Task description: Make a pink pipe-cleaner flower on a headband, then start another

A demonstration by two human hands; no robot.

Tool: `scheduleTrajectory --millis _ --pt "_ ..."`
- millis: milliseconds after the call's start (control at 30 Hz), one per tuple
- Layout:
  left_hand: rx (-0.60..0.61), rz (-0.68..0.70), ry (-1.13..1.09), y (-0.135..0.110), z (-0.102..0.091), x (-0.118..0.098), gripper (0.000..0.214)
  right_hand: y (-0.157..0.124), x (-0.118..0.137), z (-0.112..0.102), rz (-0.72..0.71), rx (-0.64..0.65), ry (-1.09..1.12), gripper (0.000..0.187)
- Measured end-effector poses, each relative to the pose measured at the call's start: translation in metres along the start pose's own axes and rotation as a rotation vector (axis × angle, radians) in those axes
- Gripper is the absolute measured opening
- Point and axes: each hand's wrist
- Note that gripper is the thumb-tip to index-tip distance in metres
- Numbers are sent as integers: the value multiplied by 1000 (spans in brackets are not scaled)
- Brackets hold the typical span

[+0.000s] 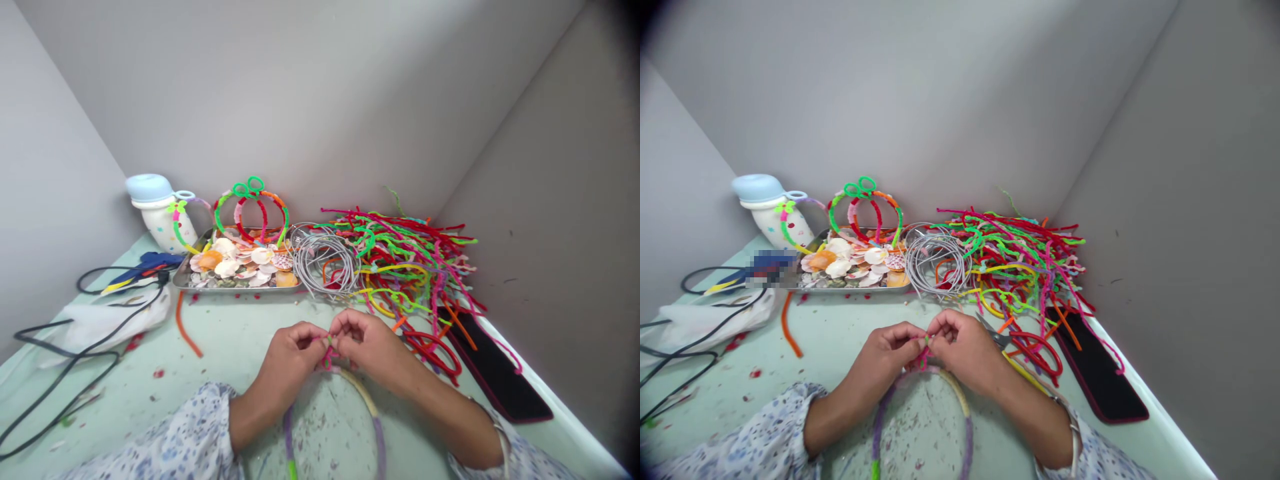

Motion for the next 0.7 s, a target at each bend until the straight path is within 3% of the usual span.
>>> scheduleTrajectory --millis 400,700 --pt "-2 80 198 1 0 7 11 2 -12 2 -15 -31 12 10" --pt "-40 74 244 2 -1 4 8 -2 -4 1 -63 10 -35 7"
Point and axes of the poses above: each hand's wrist, its own y-axis towards the middle knuckle, its own z-axis out of the palm, x = y × z, and after that the axes turned 9 degrees about y, right-handed
